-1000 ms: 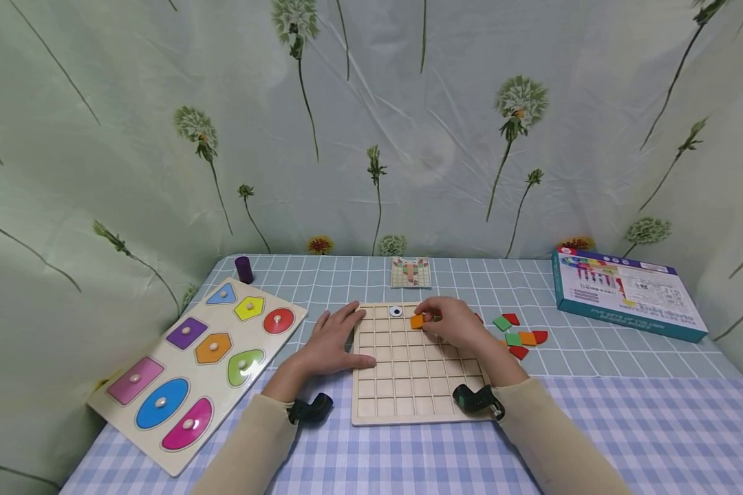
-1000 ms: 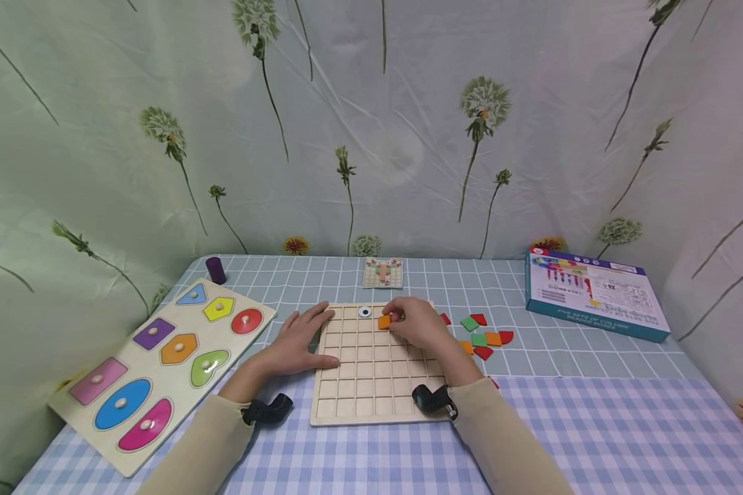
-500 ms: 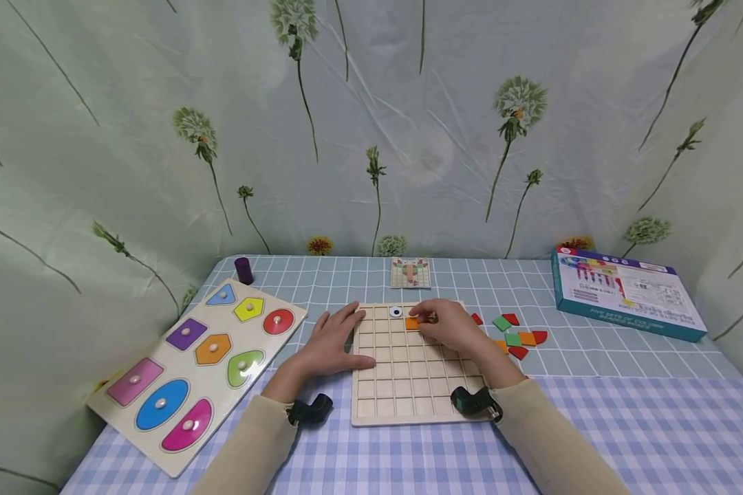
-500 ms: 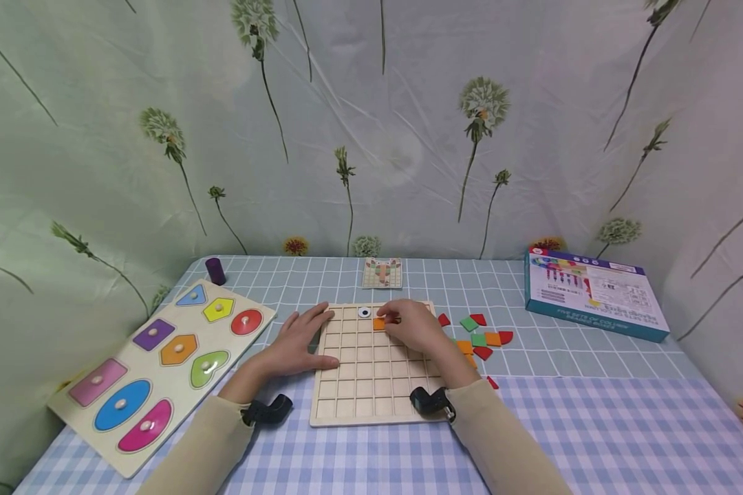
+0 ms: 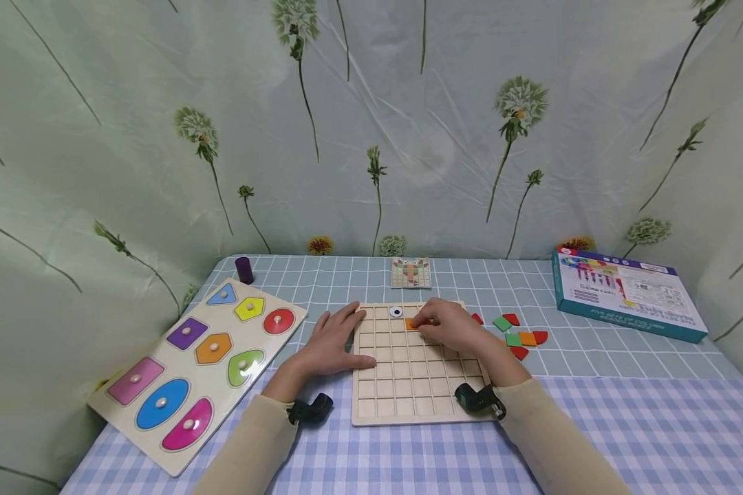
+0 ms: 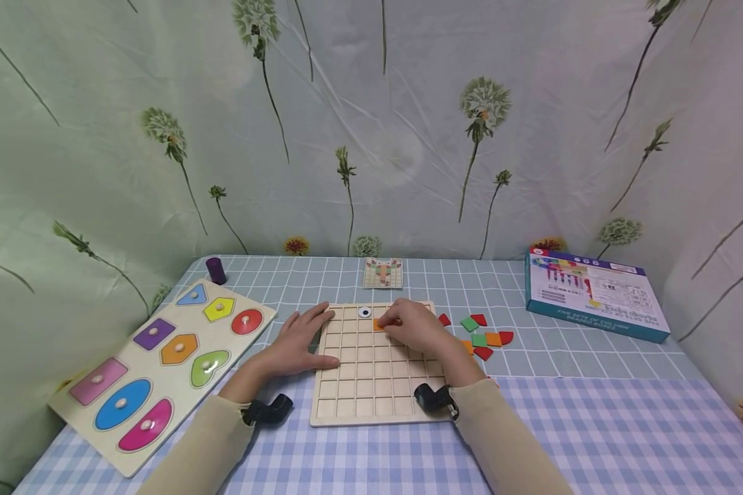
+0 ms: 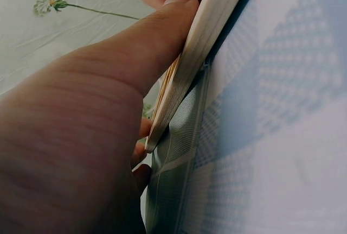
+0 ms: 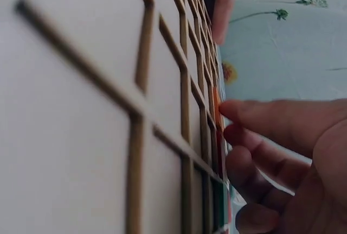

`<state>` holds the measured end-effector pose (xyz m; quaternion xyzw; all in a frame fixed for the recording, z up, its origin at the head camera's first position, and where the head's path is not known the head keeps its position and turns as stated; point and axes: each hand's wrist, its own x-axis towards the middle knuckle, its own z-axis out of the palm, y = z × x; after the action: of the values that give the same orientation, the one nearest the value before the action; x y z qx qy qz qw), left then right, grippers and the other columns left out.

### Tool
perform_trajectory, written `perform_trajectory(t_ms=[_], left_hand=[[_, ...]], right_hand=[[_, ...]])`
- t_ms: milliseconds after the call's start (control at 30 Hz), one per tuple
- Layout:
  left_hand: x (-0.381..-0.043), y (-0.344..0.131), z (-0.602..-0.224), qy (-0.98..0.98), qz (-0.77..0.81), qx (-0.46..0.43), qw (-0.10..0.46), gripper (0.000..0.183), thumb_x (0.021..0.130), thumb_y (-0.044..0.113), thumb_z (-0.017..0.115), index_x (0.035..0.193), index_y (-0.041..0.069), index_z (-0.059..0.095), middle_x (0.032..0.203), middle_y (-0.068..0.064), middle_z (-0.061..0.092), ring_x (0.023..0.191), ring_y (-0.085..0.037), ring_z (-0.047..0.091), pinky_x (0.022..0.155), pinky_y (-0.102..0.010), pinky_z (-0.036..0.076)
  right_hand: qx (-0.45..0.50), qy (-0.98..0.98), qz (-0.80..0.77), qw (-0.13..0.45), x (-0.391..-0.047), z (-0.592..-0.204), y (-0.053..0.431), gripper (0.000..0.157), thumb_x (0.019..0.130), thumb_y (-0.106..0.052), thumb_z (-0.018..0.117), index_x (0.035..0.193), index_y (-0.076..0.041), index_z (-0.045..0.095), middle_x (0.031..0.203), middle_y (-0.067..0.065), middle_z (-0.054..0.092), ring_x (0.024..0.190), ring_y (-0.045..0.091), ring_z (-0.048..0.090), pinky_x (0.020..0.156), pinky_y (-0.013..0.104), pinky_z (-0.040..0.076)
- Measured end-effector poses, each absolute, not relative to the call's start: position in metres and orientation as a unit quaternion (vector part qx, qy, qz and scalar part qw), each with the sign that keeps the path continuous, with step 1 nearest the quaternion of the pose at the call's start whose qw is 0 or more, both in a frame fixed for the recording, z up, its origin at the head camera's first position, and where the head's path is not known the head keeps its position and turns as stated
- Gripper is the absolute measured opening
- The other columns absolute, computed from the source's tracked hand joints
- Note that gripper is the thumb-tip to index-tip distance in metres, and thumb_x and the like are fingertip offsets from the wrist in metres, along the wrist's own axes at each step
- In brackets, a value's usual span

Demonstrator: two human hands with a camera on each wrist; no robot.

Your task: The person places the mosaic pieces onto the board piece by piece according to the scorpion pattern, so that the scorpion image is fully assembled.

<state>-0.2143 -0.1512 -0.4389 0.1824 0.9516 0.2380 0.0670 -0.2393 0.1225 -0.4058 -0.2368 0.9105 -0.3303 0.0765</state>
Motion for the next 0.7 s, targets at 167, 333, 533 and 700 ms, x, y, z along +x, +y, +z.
perform_trajectory(t_ms=[167,333,533,700], left_hand=[[-0.214,-0.151,-0.439,0.951,0.239,0.183,0.067,0.1,0.078,0.058,0.077,0.156,0.014,0.033,0.168,-0.008,0.021,0.154,-0.031,0.022,0.126,-0.057,0.004],[-0.214,-0.151,-0.438,0.95,0.243,0.183,0.074,0.099,0.079,0.058,0.075,0.157,0.014,0.032,0.168,-0.008,0.02,0.155,-0.031,0.021,0.126,-0.057,0.003],[-0.215,-0.154,-0.437,0.945,0.256,0.189,0.077,0.098,0.08,0.053,0.077,0.157,0.011,0.033,0.168,-0.01,0.02,0.154,-0.032,0.022,0.126,-0.058,0.003],[-0.215,-0.157,-0.435,0.939,0.267,0.198,0.09,0.1,0.079,0.049,0.08,0.157,0.01,0.031,0.168,-0.01,0.018,0.155,-0.031,0.019,0.126,-0.057,0.002]], right_hand=[[-0.233,0.911,-0.329,0.089,-0.243,-0.402,0.13,0.014,0.095,-0.011,0.065,0.104,-0.014,0.076,0.11,0.004,0.068,0.103,0.023,0.062,0.091,0.043,0.054],[-0.213,0.913,-0.335,0.095,-0.246,-0.397,0.142,0.019,0.096,-0.013,0.065,0.113,-0.013,0.073,0.116,0.006,0.069,0.097,0.022,0.06,0.083,0.037,0.053],[-0.18,0.92,-0.336,0.092,-0.249,-0.388,0.158,0.026,0.098,-0.015,0.062,0.122,-0.012,0.07,0.124,0.011,0.066,0.105,0.027,0.059,0.083,0.036,0.055],[-0.146,0.925,-0.339,0.089,-0.255,-0.385,0.176,0.032,0.098,-0.014,0.062,0.129,-0.008,0.065,0.133,0.016,0.061,0.112,0.032,0.057,0.088,0.041,0.056]])
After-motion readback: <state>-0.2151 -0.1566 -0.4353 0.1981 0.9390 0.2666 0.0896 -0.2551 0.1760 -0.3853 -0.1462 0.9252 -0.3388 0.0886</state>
